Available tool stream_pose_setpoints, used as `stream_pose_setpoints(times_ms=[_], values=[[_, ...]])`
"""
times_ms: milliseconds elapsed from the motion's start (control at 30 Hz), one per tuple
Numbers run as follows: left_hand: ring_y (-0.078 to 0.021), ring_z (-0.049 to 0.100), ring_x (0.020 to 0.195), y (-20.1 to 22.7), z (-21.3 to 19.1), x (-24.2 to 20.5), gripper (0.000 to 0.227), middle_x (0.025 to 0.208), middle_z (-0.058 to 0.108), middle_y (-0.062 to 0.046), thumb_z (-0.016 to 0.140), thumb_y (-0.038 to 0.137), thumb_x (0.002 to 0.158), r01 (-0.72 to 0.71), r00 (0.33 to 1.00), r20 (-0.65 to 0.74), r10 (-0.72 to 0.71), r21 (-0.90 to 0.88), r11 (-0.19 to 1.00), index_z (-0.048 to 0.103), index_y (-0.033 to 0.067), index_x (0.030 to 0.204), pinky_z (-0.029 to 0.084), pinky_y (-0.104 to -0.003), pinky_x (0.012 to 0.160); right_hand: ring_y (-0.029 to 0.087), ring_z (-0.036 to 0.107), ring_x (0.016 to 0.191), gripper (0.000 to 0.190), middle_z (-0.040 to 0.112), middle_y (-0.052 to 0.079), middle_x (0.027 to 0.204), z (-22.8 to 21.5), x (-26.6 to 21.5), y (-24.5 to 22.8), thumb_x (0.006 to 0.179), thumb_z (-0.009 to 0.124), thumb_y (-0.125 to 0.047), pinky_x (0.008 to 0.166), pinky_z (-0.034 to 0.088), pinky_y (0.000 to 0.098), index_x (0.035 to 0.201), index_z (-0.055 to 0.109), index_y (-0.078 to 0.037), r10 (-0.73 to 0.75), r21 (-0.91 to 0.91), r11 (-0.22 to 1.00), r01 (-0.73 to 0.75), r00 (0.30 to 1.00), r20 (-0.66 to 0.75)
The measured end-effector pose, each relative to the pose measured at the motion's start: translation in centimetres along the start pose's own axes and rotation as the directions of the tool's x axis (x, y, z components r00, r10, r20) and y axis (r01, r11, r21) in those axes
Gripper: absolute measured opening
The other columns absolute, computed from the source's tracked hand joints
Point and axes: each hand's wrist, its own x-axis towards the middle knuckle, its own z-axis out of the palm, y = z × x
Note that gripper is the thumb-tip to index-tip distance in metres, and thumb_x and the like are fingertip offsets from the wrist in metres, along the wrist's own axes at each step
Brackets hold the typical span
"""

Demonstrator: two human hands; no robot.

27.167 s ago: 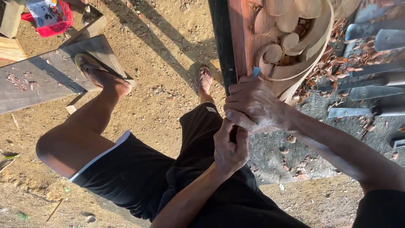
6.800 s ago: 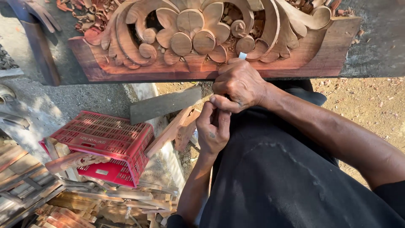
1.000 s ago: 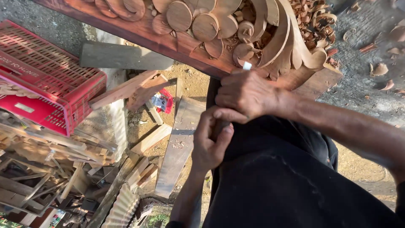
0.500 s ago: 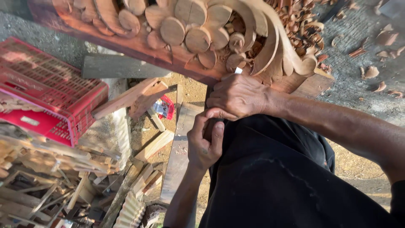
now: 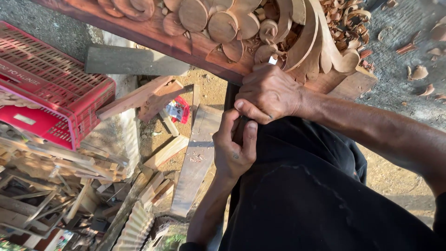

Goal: The person carves intricate floral designs into a piece of wood using various chisels.

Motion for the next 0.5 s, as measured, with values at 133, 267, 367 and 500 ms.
stream_pose_setpoints(times_ms=[133,267,367,500], values=[[-0.0133,0.061,0.078,0.5,0.1,-1.1,0.027,0.087,0.066,-0.009,0.065,0.02,0.104,-0.047,0.999,-0.022,0.045,-0.12,0.992,0.056,0.0018,0.122,0.051,-0.03,0.068,0.032,0.057,0.064,0.032,0.057,0.009,0.067,0.3,-0.6,-0.5,0.096,0.053,-0.023,0.062,0.045,0.046,0.068,0.055,-0.009,-0.05,-0.007,0.999,0.05,0.998,-0.046],[-0.0229,0.058,0.082,0.8,-1.1,-2.6,0.024,0.092,0.059,-0.012,0.059,0.024,0.106,-0.323,0.936,-0.169,0.309,-0.062,0.944,0.057,0.0017,0.112,0.05,-0.035,0.076,0.033,0.055,0.063,0.035,0.055,0.009,0.064,0.0,-0.4,-0.3,0.1,0.053,-0.018,0.063,0.045,0.0456,0.067,0.054,-0.008,-0.04,-0.043,0.998,0.04,0.999,0.002],[-0.03,0.051,0.071,-3.4,0.9,-2.7,0.023,0.081,0.048,-0.013,0.059,0.024,0.096,-0.51,0.803,-0.266,0.534,0.157,0.845,0.052,0.0038,0.09,0.041,-0.04,0.068,0.032,0.055,0.061,0.036,0.053,0.009,0.063,-0.3,-0.5,-0.5,0.099,0.054,-0.018,0.061,0.044,0.045,0.065,0.051,-0.008,-0.035,-0.035,0.999,0.035,0.999,0.006],[-0.0306,0.041,0.063,-0.8,1.3,-1.1,0.03,0.069,0.037,-0.012,0.058,0.019,0.085,-0.582,0.779,-0.322,0.538,-0.053,0.811,0.035,0.007,0.069,0.034,-0.039,0.057,0.033,0.054,0.061,0.036,0.053,0.008,0.062,-0.4,-0.5,0.0,0.096,0.054,-0.017,0.061,0.042,0.046,0.062,0.048,-0.008,-0.063,-0.057,0.997,0.061,0.997,-0.035]])
